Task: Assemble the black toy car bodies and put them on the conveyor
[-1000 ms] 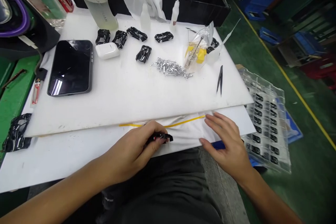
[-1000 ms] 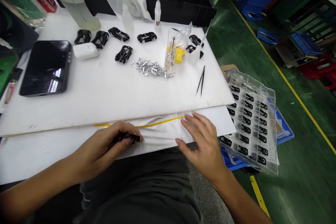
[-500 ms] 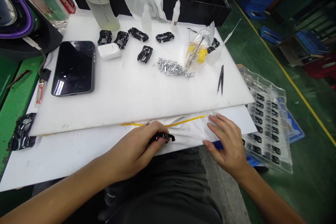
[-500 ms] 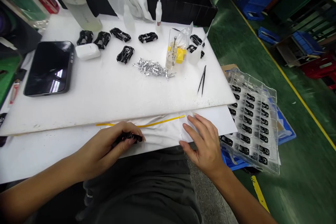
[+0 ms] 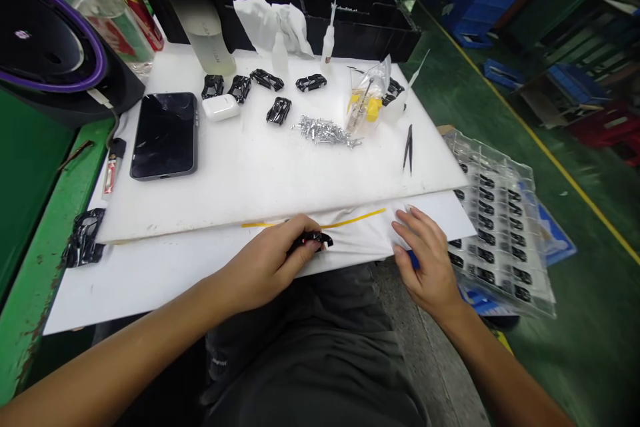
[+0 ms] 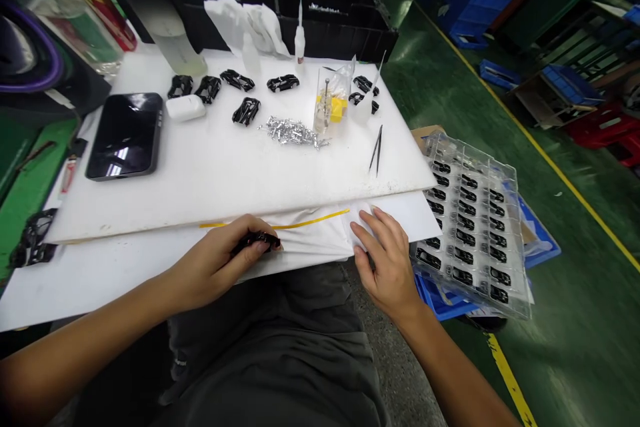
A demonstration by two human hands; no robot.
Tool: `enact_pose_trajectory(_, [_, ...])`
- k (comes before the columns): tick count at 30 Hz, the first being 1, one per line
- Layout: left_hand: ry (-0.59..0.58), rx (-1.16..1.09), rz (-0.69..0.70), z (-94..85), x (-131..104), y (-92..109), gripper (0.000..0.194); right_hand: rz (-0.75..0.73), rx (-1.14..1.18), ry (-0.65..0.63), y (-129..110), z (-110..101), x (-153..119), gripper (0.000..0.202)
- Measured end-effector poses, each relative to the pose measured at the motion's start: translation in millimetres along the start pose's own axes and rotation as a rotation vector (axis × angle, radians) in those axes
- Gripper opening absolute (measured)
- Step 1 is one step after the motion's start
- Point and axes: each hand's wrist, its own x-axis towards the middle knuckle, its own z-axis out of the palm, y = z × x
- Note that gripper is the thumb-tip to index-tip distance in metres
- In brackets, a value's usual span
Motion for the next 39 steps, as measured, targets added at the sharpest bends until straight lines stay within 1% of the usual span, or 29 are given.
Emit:
enact_pose_trajectory(6, [0.023, -0.003, 0.008, -0.9, 1.2, 1.8, 0.023, 0.035, -0.010, -0.016, -0.4, 1.7, 0.1, 0.042])
enact_pose_trajectory(11, [0.028, -0.081, 0.002, -4.9, 2.7, 3.5, 0.019, 0.092, 0.001, -0.029, -3.6, 2.8, 1.4, 0.046])
enact_pose_trajectory(13, [0.043, -0.150, -0.028, -7.5, 4.1, 4.0, 0.018, 0.161, 0.047, -0.019, -6.0, 0.7, 1.1, 0.050])
enact_pose_trajectory(16, [0.066, -0.291, -0.079, -11.3, 6.7, 3.5, 0.017, 0.342, 0.219, -0.011, -10.4, -6.1, 3.5, 0.052])
enact_pose_trajectory(18, [0.084, -0.369, -0.087, -13.2, 8.1, 2.2, 0.015, 0.441, 0.340, 0.046, -15.0, -11.2, 10.4, 0.046])
enact_pose_trajectory(19, [0.094, -0.393, -0.085, -13.7, 8.6, 1.4, 0.014, 0.452, 0.371, 0.096, -18.2, -13.3, 16.2, 0.041])
enact_pose_trajectory(21, [0.108, -0.413, -0.074, -13.7, 8.8, 0.1, 0.013, 0.392, 0.406, 0.171, -26.4, -16.1, 32.5, 0.033])
enact_pose_trajectory(22, [0.113, -0.413, -0.066, -13.1, 8.5, -0.2, 0.012, 0.345, 0.444, 0.162, -31.5, -16.9, 42.5, 0.031])
enact_pose_trajectory(23, [0.123, -0.410, -0.055, -12.3, 8.0, 0.0, 0.011, 0.294, 0.507, 0.109, -37.1, -17.4, 53.5, 0.031])
enact_pose_trajectory(25, [0.143, -0.404, -0.002, -10.5, 6.2, 2.8, 0.008, 0.171, 0.641, -0.062, -49.2, -18.6, 75.9, 0.036])
enact_pose_trajectory(27, [0.153, -0.378, 0.094, -9.4, 3.8, 9.4, 0.005, -0.027, 0.678, -0.198, -61.3, -20.4, 95.9, 0.037])
enact_pose_trajectory(29, [0.130, -0.319, 0.186, -9.8, 1.4, 19.0, 0.009, -0.213, 0.622, -0.252, -71.8, -21.9, 110.6, 0.032])
enact_pose_trajectory(30, [0.119, -0.280, 0.207, -10.4, 0.4, 24.2, 0.012, -0.264, 0.591, -0.251, -76.0, -22.1, 115.5, 0.027])
enact_pose_trajectory(31, [0.118, -0.250, 0.205, -11.1, -0.5, 29.0, 0.014, -0.279, 0.569, -0.235, -79.4, -21.5, 118.9, 0.024])
enact_pose_trajectory(32, [0.127, -0.251, 0.177, -12.0, -1.2, 33.1, 0.014, -0.262, 0.555, -0.201, -82.1, -20.1, 120.7, 0.020])
enact_pose_trajectory(34, [0.176, -0.362, 0.085, -13.6, -2.5, 37.8, 0.015, -0.166, 0.546, -0.091, -85.5, -14.9, 120.5, 0.017])
enact_pose_trajectory(36, [0.231, -0.534, 0.013, -14.6, -3.5, 37.1, 0.025, -0.013, 0.562, 0.012, -87.6, -7.6, 115.4, 0.016])
enact_pose_trajectory(37, [0.247, -0.584, -0.003, -14.7, -4.0, 35.1, 0.032, 0.073, 0.586, 0.040, -88.6, -3.5, 111.3, 0.015])
enact_pose_trajectory(39, [0.273, -0.578, -0.006, -13.5, -4.9, 29.2, 0.042, 0.243, 0.655, 0.047, -90.7, 4.9, 101.0, 0.014])
